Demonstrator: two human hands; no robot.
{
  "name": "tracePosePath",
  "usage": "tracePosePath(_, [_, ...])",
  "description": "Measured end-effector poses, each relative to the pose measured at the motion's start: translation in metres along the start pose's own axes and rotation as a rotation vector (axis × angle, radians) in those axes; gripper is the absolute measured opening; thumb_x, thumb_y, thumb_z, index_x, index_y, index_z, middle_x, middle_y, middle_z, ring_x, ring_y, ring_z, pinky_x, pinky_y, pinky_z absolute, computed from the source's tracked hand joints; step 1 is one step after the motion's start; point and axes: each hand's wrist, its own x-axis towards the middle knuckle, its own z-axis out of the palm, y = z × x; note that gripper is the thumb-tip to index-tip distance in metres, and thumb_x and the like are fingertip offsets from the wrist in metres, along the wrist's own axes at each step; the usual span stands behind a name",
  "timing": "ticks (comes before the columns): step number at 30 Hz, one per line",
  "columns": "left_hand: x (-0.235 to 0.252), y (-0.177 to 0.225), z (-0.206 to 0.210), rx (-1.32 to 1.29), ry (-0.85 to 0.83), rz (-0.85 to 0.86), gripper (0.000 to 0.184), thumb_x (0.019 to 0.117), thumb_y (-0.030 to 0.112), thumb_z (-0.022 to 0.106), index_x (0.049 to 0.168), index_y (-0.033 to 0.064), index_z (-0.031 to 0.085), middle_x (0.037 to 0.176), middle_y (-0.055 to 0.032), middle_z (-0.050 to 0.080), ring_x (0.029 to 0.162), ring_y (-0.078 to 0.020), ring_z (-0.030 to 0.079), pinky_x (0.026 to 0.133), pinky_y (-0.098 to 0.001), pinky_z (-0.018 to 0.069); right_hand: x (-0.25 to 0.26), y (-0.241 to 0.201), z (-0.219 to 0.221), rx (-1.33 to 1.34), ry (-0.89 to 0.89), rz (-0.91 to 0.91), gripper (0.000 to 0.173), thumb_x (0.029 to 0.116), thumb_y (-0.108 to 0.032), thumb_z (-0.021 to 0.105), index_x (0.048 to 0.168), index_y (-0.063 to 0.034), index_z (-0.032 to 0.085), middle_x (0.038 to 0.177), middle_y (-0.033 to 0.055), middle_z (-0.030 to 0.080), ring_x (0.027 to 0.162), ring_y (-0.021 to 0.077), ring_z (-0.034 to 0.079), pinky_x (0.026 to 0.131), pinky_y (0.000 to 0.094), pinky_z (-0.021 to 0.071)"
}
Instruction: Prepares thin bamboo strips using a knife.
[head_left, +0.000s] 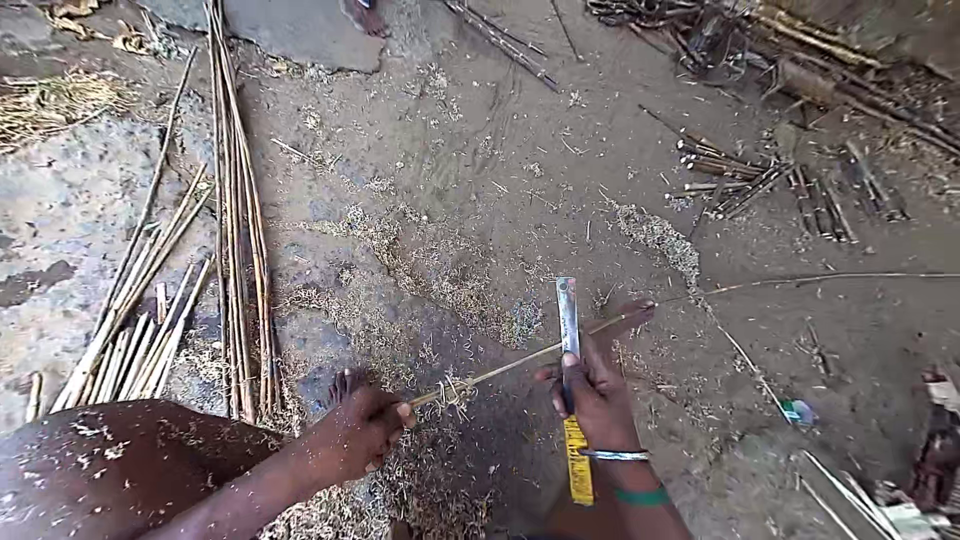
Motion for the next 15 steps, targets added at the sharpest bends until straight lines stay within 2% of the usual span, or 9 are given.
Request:
tracePosePath(2, [0.001, 0.005, 0.002, -0.1, -0.042, 0.008, 0.028, 0.1113, 0.026, 0.041, 0.108, 0.0103, 0.064, 0.077, 0.0055, 0.054, 0.057, -0.0049, 0.051, 0.053, -0.0217, 0.0477, 0.013, 0.007, -0.024, -0.131, -0.007, -0.007, 0.048, 0.1084, -0.015, 0.043, 0.156, -0.0076, 0.039, 0.087, 0.0057, 0.075, 0.048, 0.007, 0.054, 0.045, 0.0229, 0.0456])
tracePosePath(5, [0.001, 0.011, 0.002, -0.239, -0.076, -0.02, 0.029, 0.1118, 0.025, 0.04, 0.106, 0.0097, 0.063, 0.076, 0.0055, 0.056, 0.056, -0.0049, 0.051, 0.054, -0.0216, 0.0492, 0.037, 0.03, -0.056, -0.176, -0.038, 0.149, 0.045, 0.1086, -0.008, 0.041, 0.154, -0.0066, 0.042, 0.1, 0.007, 0.076, 0.056, 0.0101, 0.06, 0.049, 0.026, 0.0493])
tracePosePath(7, [0.003, 0.015, 0.0, -0.289, -0.074, -0.03, 0.03, 0.1117, 0.025, 0.04, 0.101, 0.0101, 0.063, 0.073, 0.0055, 0.056, 0.054, -0.0048, 0.051, 0.051, -0.021, 0.0484, 0.057, 0.05, -0.071, -0.171, -0.033, 0.239, 0.046, 0.109, -0.007, 0.041, 0.155, -0.0049, 0.039, 0.097, 0.0088, 0.075, 0.057, 0.0121, 0.062, 0.051, 0.0276, 0.0506])
tracePosePath(10, [-0.001, 0.009, -0.004, -0.168, -0.001, 0.056, 0.028, 0.1107, 0.027, 0.042, 0.098, 0.0118, 0.062, 0.072, 0.006, 0.052, 0.054, -0.0045, 0.049, 0.051, -0.0211, 0.0461, 0.083, 0.078, -0.069, -0.226, -0.035, 0.336, 0.045, 0.1115, -0.013, 0.04, 0.156, -0.0081, 0.038, 0.085, 0.0082, 0.071, 0.05, 0.0115, 0.054, 0.045, 0.0271, 0.0453])
tracePosePath(13, [-0.009, 0.0, -0.008, 0.056, 0.138, 0.184, 0.029, 0.1048, 0.032, 0.048, 0.094, 0.0129, 0.068, 0.068, 0.0042, 0.054, 0.052, -0.0085, 0.05, 0.05, -0.029, 0.0457, 0.118, 0.113, -0.08, -0.273, 0.035, 0.441, 0.043, 0.113, -0.019, 0.038, 0.155, -0.0119, 0.041, 0.077, 0.0065, 0.067, 0.046, 0.0108, 0.048, 0.043, 0.0274, 0.0411])
tracePosePath(15, [-0.017, -0.008, -0.013, 0.079, 0.188, 0.207, 0.028, 0.1027, 0.033, 0.049, 0.095, 0.0141, 0.069, 0.067, 0.0047, 0.055, 0.051, -0.0092, 0.051, 0.049, -0.0308, 0.0464, 0.14, 0.133, -0.098, -0.322, 0.084, 0.516, 0.042, 0.1132, -0.021, 0.038, 0.155, -0.0143, 0.042, 0.077, 0.0055, 0.065, 0.046, 0.0106, 0.046, 0.043, 0.0278, 0.0397])
